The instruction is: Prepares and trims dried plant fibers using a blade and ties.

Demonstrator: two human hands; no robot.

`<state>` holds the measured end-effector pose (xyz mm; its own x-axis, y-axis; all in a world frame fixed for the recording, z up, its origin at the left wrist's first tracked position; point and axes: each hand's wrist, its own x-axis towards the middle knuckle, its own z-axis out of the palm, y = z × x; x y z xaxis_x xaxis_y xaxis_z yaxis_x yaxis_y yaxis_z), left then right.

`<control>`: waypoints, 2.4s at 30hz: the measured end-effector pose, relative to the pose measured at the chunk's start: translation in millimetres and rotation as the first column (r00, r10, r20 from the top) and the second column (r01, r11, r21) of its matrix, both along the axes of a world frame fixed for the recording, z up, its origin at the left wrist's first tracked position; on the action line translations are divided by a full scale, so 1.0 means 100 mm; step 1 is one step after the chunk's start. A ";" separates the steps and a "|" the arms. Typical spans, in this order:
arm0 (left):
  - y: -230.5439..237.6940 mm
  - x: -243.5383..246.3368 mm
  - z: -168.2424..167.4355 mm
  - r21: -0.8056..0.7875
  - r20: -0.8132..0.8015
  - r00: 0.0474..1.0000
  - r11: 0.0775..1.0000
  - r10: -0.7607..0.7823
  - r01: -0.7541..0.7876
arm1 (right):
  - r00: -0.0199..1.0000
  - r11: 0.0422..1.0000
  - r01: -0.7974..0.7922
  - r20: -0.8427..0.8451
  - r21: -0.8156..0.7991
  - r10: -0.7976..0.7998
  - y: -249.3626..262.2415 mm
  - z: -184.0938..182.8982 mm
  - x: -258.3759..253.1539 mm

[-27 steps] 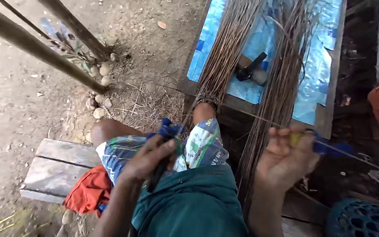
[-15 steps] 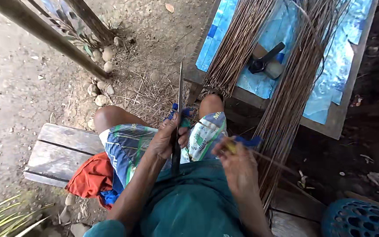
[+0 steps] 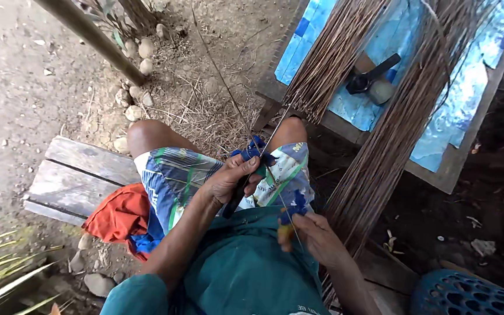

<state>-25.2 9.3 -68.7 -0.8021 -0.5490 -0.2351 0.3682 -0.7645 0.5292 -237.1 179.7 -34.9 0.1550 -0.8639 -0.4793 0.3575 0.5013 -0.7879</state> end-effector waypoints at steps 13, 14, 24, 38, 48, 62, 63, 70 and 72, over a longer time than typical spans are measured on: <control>0.05 0.04 0.18 -0.133 0.219 0.974 0.991 0.064 -0.035 | 0.942 0.978 0.201 0.262 0.059 -0.210 0.03 0.01 0.24; -0.15 0.14 0.16 -0.143 0.222 0.965 0.984 0.137 -0.107 | 0.945 0.977 0.183 0.255 0.110 -0.205 0.13 0.04 0.25; 0.22 -0.06 0.27 -0.164 0.252 0.944 0.952 -0.214 0.260 | 0.954 0.951 0.292 -0.036 -0.100 -0.297 0.08 0.02 0.19; 0.33 -0.14 0.20 -0.139 0.168 0.945 0.942 -0.282 0.306 | 0.862 0.936 0.301 0.369 0.181 -0.349 0.29 0.06 0.18; -0.28 0.20 0.12 -0.060 0.252 0.964 0.996 0.083 -0.070 | 0.931 0.951 0.270 0.211 0.150 -0.297 0.56 0.11 0.16; -0.05 0.07 0.13 -0.044 0.156 0.988 0.999 0.020 -0.013 | 0.812 0.952 0.184 0.508 0.246 -0.288 0.50 0.06 0.12; 0.03 -0.02 0.12 -0.049 0.138 0.990 0.998 -0.020 0.027 | 0.823 0.952 0.203 0.486 0.230 -0.293 0.36 0.08 0.15; 0.10 -0.16 0.30 -0.160 0.245 0.970 0.986 -0.003 0.043 | 0.864 0.951 0.296 0.401 0.084 -0.304 -0.16 0.06 0.31; -0.28 0.02 0.20 -0.205 0.362 0.906 0.967 0.220 -0.153 | 0.923 0.957 0.252 0.261 0.143 -0.282 0.05 0.12 0.38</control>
